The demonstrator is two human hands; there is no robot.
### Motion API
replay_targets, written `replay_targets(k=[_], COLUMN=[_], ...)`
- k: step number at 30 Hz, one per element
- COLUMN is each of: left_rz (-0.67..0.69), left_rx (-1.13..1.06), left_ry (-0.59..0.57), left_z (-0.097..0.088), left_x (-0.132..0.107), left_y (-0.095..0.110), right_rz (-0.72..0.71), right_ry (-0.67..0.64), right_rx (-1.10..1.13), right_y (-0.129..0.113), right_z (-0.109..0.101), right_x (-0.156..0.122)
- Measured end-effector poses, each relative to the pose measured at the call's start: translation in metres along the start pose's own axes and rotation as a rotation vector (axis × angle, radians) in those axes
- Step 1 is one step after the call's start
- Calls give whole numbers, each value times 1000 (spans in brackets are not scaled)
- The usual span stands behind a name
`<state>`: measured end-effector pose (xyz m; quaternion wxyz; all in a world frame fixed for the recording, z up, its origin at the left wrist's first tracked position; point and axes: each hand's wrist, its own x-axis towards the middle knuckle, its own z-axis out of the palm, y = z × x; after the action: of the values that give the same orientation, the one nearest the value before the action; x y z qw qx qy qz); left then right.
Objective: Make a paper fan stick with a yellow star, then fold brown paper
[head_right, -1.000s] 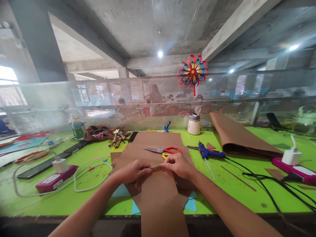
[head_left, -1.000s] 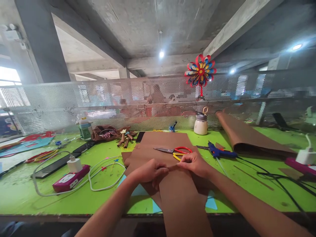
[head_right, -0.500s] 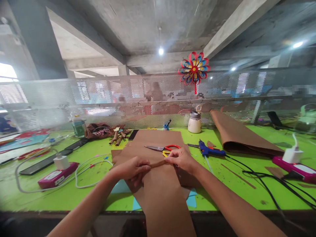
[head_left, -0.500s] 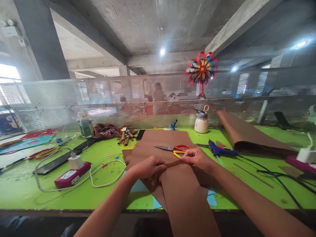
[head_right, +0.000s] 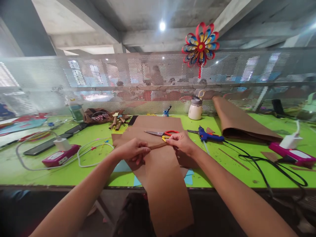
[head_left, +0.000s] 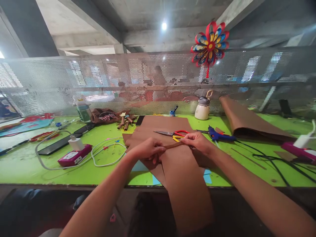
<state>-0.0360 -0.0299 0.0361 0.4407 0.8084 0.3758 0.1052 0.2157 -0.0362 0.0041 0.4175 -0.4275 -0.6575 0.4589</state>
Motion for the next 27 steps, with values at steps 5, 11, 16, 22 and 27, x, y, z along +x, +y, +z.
replay_targets(k=[5, 11, 16, 22, 27], left_rz=[-7, 48, 79, 89, 70], left_rx=[-112, -309, -411, -520, -610], left_ry=[20, -62, -84, -205, -181], left_z=[-1, -6, -4, 11, 22], left_x=[4, 2, 3, 13, 15], left_y=[-8, -10, -12, -18, -21], right_rz=[21, 3, 1, 74, -59], right_ry=[13, 57, -114, -379, -272], right_rx=[45, 231, 442, 481, 418], right_y=[-2, 0, -13, -26, -20], right_z=[2, 0, 12, 35, 37], right_x=[-2, 2, -8, -21, -12])
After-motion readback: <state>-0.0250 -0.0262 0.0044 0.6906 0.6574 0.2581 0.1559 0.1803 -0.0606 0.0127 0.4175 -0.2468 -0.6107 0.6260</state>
